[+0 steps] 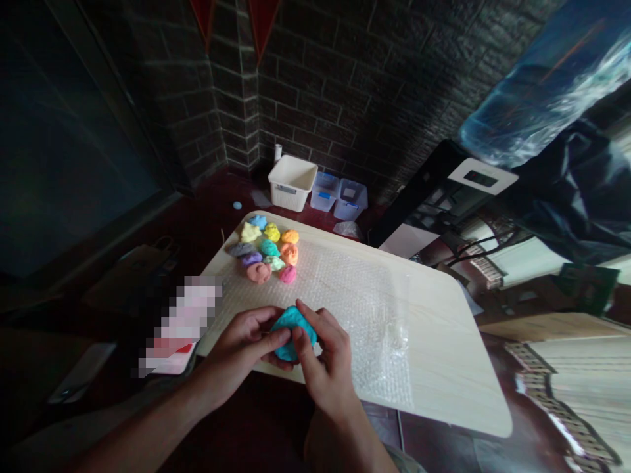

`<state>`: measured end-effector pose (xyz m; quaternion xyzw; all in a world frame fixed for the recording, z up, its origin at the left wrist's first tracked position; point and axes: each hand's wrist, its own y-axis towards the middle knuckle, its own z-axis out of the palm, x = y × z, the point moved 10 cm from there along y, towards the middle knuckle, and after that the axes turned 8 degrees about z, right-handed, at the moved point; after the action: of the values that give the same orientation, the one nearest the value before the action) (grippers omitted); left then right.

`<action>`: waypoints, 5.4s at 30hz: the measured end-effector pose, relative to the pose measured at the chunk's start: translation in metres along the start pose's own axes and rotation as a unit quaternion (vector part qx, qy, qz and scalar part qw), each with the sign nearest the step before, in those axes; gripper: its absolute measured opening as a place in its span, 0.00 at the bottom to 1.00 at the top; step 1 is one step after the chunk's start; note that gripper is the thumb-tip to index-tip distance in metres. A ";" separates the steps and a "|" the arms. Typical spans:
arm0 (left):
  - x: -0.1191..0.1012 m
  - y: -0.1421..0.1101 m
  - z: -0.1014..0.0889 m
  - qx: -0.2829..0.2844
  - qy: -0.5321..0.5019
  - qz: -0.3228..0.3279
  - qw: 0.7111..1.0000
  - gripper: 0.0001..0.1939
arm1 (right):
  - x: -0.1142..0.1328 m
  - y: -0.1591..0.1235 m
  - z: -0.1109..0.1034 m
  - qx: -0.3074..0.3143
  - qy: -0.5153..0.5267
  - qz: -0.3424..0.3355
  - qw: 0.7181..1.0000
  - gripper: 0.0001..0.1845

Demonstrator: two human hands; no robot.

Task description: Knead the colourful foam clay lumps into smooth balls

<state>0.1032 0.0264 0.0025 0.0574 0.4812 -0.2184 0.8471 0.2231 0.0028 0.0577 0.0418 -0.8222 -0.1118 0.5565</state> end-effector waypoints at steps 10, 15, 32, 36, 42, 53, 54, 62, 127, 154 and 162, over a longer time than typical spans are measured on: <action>-0.003 0.001 0.001 0.016 0.007 -0.011 1.000 0.19 | -0.008 -0.007 0.002 0.001 -0.003 0.023 1.000 0.21; -0.002 0.000 0.004 0.033 0.029 -0.032 0.999 0.20 | -0.009 -0.005 -0.001 0.003 -0.018 0.025 1.000 0.19; -0.007 0.008 -0.020 -0.028 0.102 0.052 0.993 0.18 | -0.026 0.000 -0.002 0.011 0.084 0.109 0.990 0.11; -0.012 0.006 -0.018 -0.012 0.147 0.064 0.987 0.13 | -0.024 0.004 -0.001 0.017 0.029 0.103 0.994 0.12; -0.014 0.003 -0.019 -0.027 0.182 0.091 0.979 0.12 | -0.021 0.009 0.001 0.005 0.058 0.114 0.992 0.15; -0.022 0.004 -0.020 -0.022 0.256 0.119 0.959 0.14 | -0.047 0.005 0.010 0.057 0.172 0.208 0.961 0.15; -0.021 0.004 -0.020 -0.019 0.262 0.116 0.958 0.14 | -0.049 0.005 0.009 0.053 0.171 0.210 0.961 0.16; 0.003 0.010 -0.020 -0.021 0.129 0.068 0.989 0.16 | -0.063 0.006 0.005 0.000 0.228 0.228 0.946 0.14; -0.001 0.009 -0.016 -0.060 0.029 0.062 0.996 0.18 | -0.014 -0.010 0.013 -0.002 0.018 0.052 0.998 0.26; 0.011 0.001 0.000 0.032 0.079 -0.018 0.996 0.21 | -0.009 -0.009 0.004 0.050 0.044 0.098 0.993 0.20; 0.019 -0.003 0.000 0.032 0.051 -0.056 0.997 0.20 | -0.006 -0.005 0.014 0.095 0.081 0.107 0.986 0.16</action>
<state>0.1105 0.0177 -0.0131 0.0683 0.5190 -0.2772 0.8057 0.2125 0.0009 0.0458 0.0148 -0.7807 0.0308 0.6240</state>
